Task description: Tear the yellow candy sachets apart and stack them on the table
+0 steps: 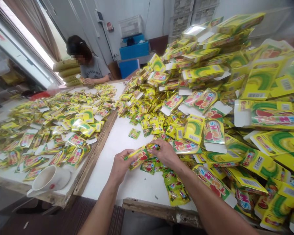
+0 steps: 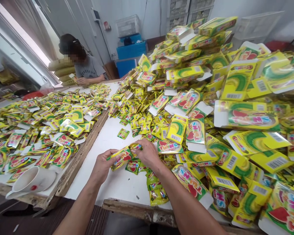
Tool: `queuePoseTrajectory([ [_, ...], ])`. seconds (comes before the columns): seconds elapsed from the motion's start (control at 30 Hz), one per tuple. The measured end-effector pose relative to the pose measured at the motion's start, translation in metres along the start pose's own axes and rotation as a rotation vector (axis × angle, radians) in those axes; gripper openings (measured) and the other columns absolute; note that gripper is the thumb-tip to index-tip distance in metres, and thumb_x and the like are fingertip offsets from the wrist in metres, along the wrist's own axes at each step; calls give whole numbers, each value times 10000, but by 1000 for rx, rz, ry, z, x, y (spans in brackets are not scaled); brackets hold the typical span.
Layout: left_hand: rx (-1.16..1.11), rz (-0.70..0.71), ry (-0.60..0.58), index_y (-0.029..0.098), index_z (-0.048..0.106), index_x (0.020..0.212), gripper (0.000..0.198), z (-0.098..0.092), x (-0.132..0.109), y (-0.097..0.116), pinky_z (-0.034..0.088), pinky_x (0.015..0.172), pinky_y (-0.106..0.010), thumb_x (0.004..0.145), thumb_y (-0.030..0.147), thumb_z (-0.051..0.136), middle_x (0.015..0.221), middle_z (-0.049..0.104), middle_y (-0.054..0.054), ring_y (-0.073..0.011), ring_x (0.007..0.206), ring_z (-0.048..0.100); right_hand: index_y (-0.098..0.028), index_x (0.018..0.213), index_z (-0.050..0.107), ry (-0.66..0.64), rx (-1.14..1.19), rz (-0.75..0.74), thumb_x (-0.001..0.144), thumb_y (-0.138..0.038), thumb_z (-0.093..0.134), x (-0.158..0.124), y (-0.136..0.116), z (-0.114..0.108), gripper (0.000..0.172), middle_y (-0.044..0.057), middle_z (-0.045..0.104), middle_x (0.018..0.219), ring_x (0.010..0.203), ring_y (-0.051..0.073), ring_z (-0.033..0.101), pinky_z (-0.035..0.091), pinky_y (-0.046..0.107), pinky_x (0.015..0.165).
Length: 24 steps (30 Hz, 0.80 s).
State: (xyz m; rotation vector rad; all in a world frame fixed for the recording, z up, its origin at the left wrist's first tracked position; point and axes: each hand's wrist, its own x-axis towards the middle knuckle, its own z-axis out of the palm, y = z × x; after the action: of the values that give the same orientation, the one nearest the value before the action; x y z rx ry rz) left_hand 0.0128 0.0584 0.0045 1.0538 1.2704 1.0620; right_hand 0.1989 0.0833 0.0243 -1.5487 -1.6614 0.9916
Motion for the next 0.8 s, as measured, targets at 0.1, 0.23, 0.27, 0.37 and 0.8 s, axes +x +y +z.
queuePoseTrajectory([
  [0.1, -1, -6, -36, 147, 690, 841, 315, 0, 2, 1, 484, 608, -236, 607, 344, 765, 768, 698, -33, -151, 649, 622, -215, 881, 679, -10, 72, 8, 699, -211, 605, 0, 2, 4, 197, 21, 673, 833, 779, 199, 606, 451, 309, 712],
  [0.23, -62, -60, 1, 143, 690, 878, 366, -1, 6, 0, 469, 546, -219, 581, 335, 782, 724, 700, -28, -137, 588, 615, -194, 983, 633, 26, 213, -70, 723, -317, 599, 0, 5, 2, 290, 39, 665, 842, 810, 199, 602, 456, 284, 678],
  [0.27, -84, -70, 9, 142, 689, 893, 381, -1, 7, 0, 470, 544, -219, 576, 331, 786, 723, 703, -30, -138, 587, 619, -185, 972, 631, 58, 213, -87, 729, -344, 593, 0, 5, 2, 292, 45, 658, 837, 796, 197, 598, 452, 278, 662],
  [0.37, -153, -112, 15, 137, 690, 892, 396, 1, 7, 2, 487, 569, -229, 557, 316, 800, 727, 712, -36, -145, 602, 634, -186, 811, 644, 89, 122, -121, 752, -346, 561, -1, 3, 3, 189, 14, 608, 661, 625, 164, 549, 414, 264, 581],
  [0.8, -81, -175, -88, 134, 694, 798, 311, -4, 6, 4, 492, 585, -241, 548, 277, 808, 687, 707, -28, -144, 587, 634, -217, 991, 491, -144, 335, -42, 658, -128, 499, -5, 2, 10, 345, -19, 622, 707, 598, 119, 535, 406, 230, 560],
])
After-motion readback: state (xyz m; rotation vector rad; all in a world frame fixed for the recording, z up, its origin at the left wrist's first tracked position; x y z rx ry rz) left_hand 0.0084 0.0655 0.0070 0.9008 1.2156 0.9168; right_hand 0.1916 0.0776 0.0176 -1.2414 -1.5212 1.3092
